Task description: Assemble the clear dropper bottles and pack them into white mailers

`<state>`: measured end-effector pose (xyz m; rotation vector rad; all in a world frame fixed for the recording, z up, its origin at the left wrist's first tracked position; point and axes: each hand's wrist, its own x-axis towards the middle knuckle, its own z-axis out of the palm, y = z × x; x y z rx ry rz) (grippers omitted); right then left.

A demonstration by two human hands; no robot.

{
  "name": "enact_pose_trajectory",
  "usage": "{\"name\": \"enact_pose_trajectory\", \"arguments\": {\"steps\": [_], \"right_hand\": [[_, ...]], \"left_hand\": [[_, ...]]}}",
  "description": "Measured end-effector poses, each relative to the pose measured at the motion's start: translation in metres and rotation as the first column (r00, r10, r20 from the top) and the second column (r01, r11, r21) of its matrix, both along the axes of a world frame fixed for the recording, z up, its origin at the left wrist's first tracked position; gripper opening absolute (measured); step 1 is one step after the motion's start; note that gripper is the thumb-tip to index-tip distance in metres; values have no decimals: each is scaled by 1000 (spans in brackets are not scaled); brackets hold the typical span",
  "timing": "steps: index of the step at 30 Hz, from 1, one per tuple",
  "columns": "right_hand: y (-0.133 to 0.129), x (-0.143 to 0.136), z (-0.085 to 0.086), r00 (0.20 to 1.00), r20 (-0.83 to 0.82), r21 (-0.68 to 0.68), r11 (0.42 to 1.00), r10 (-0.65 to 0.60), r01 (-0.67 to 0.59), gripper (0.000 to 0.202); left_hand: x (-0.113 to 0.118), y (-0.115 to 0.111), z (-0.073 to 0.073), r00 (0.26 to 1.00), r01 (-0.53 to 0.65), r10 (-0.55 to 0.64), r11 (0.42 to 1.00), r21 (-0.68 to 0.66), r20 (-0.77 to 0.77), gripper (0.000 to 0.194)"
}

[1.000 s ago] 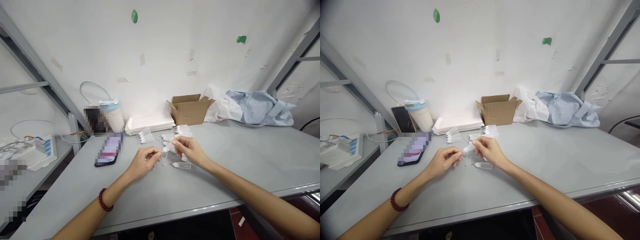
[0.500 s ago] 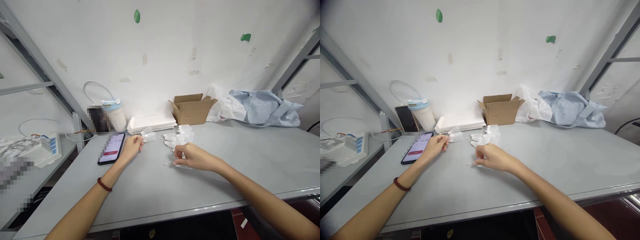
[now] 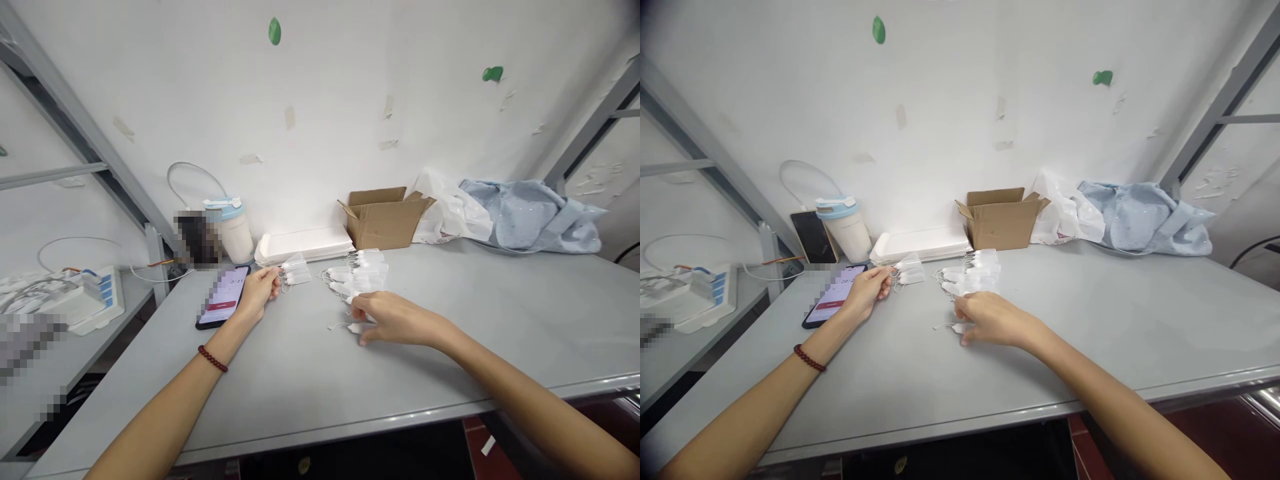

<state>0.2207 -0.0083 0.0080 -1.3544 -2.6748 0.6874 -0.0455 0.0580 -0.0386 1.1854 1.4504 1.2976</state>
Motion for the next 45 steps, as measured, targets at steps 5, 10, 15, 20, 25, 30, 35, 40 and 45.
{"name": "enact_pose_trajectory", "arguments": {"steps": [5,10,15,20,25,30,35,40,45], "right_hand": [[1,-1,-2,1000,30,11,1000,8,-9,21],[0,1,-5,999,32,22,1000,6,-7,19],[0,-1,-6,1000,-2,69,998,16,-16,19],[0,-3,-6,992,-125,130,991,-13,29,18],[3,-5,-5,976,-214,222,972,-28,77,16],[4,-7,-7,968,-243,261,957,-61,126,15],[4,-8,-8,963,-265,254,959,-57,127,15],[3,-10,-9,954,-292,213,968,-62,129,15],[2,-12,-11,941,-334,174,977,-56,120,12]], "left_hand": [[0,1,-2,999,-31,31,999,8,-18,25],[0,0,-1,994,-62,65,998,28,-89,31],[1,-3,4,986,-57,66,996,63,-153,39],[11,-15,12,977,56,-33,993,104,-213,25],[25,-30,17,901,363,-345,931,23,-263,31],[35,-41,16,804,552,-549,832,-56,-227,36],[40,-49,18,785,573,-550,820,-5,-284,31],[41,-52,19,795,558,-525,829,26,-303,27],[43,-54,22,788,569,-540,822,14,-297,27]]}}
